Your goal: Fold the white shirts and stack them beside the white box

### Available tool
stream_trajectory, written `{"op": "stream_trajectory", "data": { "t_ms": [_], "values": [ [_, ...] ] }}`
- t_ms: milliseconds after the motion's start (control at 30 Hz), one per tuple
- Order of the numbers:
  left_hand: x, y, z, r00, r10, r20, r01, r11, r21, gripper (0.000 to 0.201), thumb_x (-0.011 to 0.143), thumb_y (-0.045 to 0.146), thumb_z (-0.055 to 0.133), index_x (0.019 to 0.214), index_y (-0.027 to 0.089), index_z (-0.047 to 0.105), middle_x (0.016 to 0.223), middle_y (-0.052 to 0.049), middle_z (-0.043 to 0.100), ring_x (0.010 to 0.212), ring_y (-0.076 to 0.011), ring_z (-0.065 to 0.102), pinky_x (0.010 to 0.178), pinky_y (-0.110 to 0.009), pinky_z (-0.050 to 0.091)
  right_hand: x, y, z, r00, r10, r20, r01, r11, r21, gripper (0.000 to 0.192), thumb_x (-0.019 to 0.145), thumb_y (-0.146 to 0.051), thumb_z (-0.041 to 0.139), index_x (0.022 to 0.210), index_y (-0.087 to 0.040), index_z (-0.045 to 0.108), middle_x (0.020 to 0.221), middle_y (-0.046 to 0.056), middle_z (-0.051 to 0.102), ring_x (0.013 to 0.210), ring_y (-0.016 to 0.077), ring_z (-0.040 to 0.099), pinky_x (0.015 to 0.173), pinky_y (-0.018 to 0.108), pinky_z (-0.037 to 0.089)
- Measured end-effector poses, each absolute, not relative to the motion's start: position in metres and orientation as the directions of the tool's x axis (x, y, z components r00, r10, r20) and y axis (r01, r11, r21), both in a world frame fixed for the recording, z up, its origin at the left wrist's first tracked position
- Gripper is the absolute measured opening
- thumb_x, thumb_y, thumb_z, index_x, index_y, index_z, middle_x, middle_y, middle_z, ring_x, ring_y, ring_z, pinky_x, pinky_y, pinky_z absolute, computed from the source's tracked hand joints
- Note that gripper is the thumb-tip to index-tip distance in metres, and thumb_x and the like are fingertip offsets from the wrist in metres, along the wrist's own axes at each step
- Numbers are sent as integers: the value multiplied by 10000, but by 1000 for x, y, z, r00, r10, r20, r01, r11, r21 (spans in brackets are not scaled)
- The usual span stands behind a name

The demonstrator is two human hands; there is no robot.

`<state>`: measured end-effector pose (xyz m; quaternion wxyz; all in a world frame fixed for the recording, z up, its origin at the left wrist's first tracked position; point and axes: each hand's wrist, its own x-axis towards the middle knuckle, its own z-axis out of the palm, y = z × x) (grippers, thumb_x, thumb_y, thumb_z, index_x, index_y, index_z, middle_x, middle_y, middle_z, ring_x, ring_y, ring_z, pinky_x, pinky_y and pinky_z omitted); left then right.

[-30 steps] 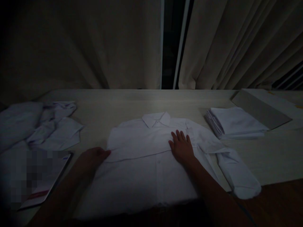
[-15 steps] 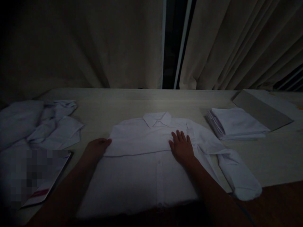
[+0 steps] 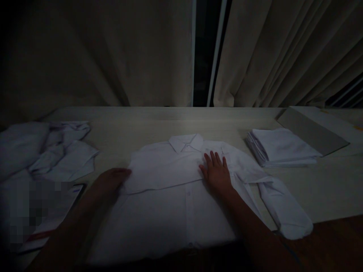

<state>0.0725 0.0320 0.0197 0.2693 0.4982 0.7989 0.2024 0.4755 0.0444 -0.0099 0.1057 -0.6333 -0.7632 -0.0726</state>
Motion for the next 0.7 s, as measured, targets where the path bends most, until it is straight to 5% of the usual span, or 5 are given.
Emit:
{"op": "stream_trajectory", "data": {
  "t_ms": [133,233,433,700],
  "values": [
    [77,50,18,-403,903,-152,690,409,597,693,808,739,398,931,138,722,964,-173,728,919,-318,675,754,-407,506,464,38,-8,-218,943,253,973,230,-18,624,1011,-542,210,1501,-186,359,1586,112,277,1466,288,224,1178,515,170],
    [82,68,15,-455,885,-99,651,406,641,646,772,725,488,911,147,740,953,-159,731,947,-324,665,790,-424,500,455,31,-15,-262,945,198,962,273,-28,626,1006,-557,221,1509,-205,346,1588,100,275,1463,293,230,1172,516,196],
    [92,85,15,-569,815,-111,328,349,878,570,595,456,793,1075,167,690,974,-101,731,829,-217,679,728,-335,513,451,24,-24,-310,941,135,947,318,-42,605,1005,-562,223,1504,-244,348,1586,69,289,1468,292,215,1173,528,201],
    [85,95,2,-626,764,-157,22,218,976,551,504,240,803,1029,154,658,883,-76,704,689,-162,641,602,-291,503,451,26,-26,-314,941,122,947,320,-33,602,1003,-559,229,1508,-249,339,1590,58,280,1471,292,203,1176,529,194]
  ]
}}
